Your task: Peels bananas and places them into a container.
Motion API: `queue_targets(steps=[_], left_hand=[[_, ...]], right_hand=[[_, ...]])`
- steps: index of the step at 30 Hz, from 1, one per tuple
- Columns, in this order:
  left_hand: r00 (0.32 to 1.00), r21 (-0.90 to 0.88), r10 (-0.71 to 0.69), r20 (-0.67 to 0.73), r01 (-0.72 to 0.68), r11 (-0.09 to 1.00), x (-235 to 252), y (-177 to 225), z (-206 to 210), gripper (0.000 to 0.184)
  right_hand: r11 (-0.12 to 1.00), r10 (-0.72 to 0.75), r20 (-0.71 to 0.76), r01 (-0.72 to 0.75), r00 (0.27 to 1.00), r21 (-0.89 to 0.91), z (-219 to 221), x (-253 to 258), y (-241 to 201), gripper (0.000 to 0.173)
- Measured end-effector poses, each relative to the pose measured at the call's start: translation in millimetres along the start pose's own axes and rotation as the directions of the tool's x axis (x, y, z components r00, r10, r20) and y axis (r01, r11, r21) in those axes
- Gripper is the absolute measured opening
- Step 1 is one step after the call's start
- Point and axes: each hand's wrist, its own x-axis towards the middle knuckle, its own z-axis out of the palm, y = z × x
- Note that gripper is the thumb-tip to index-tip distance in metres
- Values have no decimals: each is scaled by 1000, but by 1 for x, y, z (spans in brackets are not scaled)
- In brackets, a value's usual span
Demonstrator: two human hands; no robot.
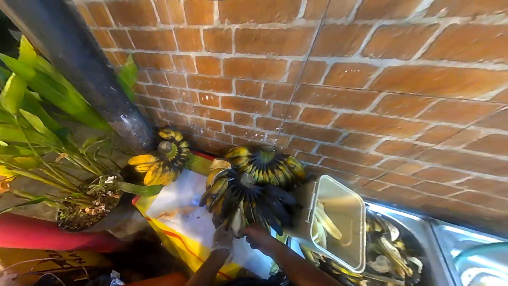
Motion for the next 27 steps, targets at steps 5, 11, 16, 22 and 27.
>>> queue_targets(steps=[5,11,16,22,27], left_hand=[[992,105,117,44,-121,987,-12,-8,-7,38],[982,188,184,-45,-173,967,-13,2,-7,48],[903,538,417,105,-404,740,-14,-5,-23,44],[904,618,426,48,-362,698,-5,-6,-55,44],[922,658,364,-134,-192,728,22,0,-74,45]], right_hand=[[994,-57,14,59,998,-93,-4,-4,5,34],[999,-39,42,38,998,27,4,-14,5,26],[996,-89,-41,90,995,5,15,-30,1,46],[975,-221,-99,218,970,-39,13,-32,-3,58],[743,-319,-88,191,944,-641,-17,-32,-7,61]])
